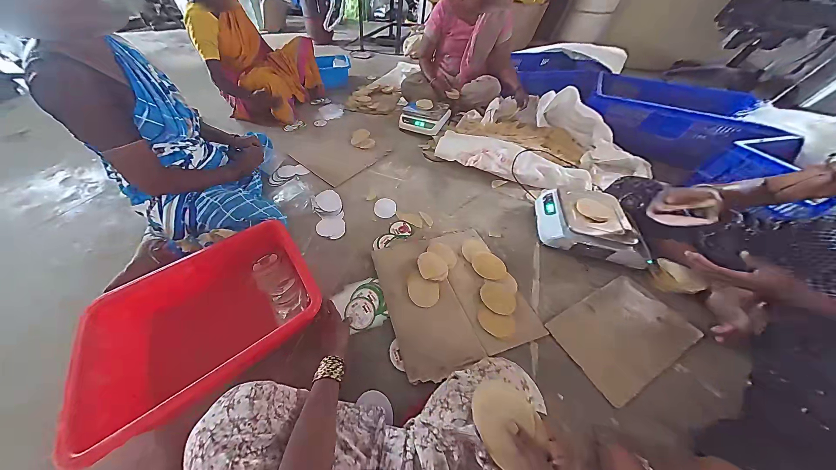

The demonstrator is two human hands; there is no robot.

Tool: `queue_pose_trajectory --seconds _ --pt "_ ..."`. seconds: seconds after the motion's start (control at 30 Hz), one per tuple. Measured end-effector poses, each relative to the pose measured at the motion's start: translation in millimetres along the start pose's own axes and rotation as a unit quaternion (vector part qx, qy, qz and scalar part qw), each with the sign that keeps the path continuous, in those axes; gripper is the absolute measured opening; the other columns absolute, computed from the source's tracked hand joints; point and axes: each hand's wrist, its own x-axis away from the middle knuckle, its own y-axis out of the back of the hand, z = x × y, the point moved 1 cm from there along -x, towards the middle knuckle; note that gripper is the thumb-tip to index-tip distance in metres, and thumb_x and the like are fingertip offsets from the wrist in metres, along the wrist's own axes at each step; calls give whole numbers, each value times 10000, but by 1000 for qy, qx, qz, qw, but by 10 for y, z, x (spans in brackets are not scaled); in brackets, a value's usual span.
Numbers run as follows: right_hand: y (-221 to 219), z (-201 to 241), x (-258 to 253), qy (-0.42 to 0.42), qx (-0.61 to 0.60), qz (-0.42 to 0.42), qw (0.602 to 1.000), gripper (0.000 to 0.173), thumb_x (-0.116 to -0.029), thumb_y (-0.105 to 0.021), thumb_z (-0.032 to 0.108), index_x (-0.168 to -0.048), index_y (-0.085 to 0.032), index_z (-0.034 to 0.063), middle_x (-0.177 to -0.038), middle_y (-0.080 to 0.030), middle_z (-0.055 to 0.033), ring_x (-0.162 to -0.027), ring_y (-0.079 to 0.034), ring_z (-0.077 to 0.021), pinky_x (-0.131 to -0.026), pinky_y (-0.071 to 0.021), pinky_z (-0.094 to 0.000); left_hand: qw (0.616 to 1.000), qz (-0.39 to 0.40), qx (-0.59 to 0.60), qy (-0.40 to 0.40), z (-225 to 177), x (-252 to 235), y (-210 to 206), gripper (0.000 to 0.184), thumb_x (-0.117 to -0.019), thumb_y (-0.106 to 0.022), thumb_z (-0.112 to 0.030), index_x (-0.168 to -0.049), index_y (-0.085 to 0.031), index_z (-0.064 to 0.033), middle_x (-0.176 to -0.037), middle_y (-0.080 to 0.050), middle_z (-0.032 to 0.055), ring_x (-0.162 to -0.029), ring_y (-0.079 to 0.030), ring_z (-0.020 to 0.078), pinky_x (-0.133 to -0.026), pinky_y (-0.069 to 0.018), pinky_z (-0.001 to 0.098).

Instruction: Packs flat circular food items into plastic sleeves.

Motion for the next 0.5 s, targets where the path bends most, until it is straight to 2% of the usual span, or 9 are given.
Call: queue_pose_trajectory --seconds 0.03,0.07,0.1,0.17,0.2,0.27,0.33,0.37,0.5 --pt "-23 -4 -26 8 12 3 1000 315 -875 -660 9 -1167 -591 -86 -921 -725 -22 -824 -704 -10 -788 -612 -233 998 39 36 19 -6 -86 38 778 -979 -659 -356 -1533 -330 80 -1556 -380 294 -1460 -380 396 -1210 -306 508" --pt "-42 -10 -55 15 24 4 1000 313 -874 -667 20 -1158 -599 -94 -919 -724 -36 -824 -702 -11 -790 -608 -232 995 39 84 36 -46 -85 105 722 -944 -710 -246 -1509 -390 71 -1531 -424 289 -1439 -413 397 -1196 -327 516" --pt "-54 -18 -78 22 32 6 999 310 -869 -672 30 -1146 -607 -94 -918 -722 -41 -826 -698 -8 -793 -604 -229 989 52 126 54 -144 -2 295 636 -950 -689 -167 -1488 -437 58 -1508 -460 285 -1422 -439 397 -1188 -333 520" --pt "-58 -38 -103 32 32 10 999 304 -856 -679 38 -1125 -615 -88 -925 -719 -33 -839 -696 -6 -806 -601 -224 971 157 159 86 -353 189 808 527 -1051 -531 -148 -1530 -388 18 -1532 -442 262 -1439 -419 382 -1183 -317 514" --pt "-52 -58 -105 31 28 15 999 307 -864 -676 41 -1134 -605 -87 -940 -711 -31 -857 -692 -8 -822 -598 -225 970 125 182 102 -353 213 774 475 -1060 -510 -167 -1489 -449 28 -1453 -523 270 -1374 -494 395 -1151 -364 533" --pt "-48 -77 -111 33 22 14 999 310 -866 -675 38 -1143 -608 -84 -942 -713 -26 -861 -694 -7 -825 -599 -224 970 -35 219 104 -248 168 415 365 -1019 -577 -207 -1248 -642 70 -1166 -676 295 -1115 -657 422 -1006 -495 556" --pt "-48 -63 -121 39 24 15 999 293 -858 -677 40 -1119 -619 -78 -923 -713 -18 -840 -693 -4 -808 -600 -223 943 68 288 154 -241 152 611 387 -1014 -593 -129 -1334 -569 87 -1324 -589 315 -1260 -562 419 -1076 -417 544" --pt "-48 -62 -111 36 26 16 999 292 -856 -681 41 -1116 -623 -77 -921 -713 -21 -834 -691 -5 -802 -599 -224 936 89 295 172 -206 119 619 405 -996 -597 -98 -1365 -555 63 -1371 -571 293 -1305 -540 402 -1096 -410 543" --pt "-55 -10 -94 27 35 12 999 302 -858 -682 54 -1133 -632 -60 -929 -722 -26 -828 -698 -11 -780 -606 -228 939 9 313 145 -60 43 380 406 -940 -632 -23 -1338 -580 43 -1326 -613 256 -1278 -571 363 -1098 -433 507"
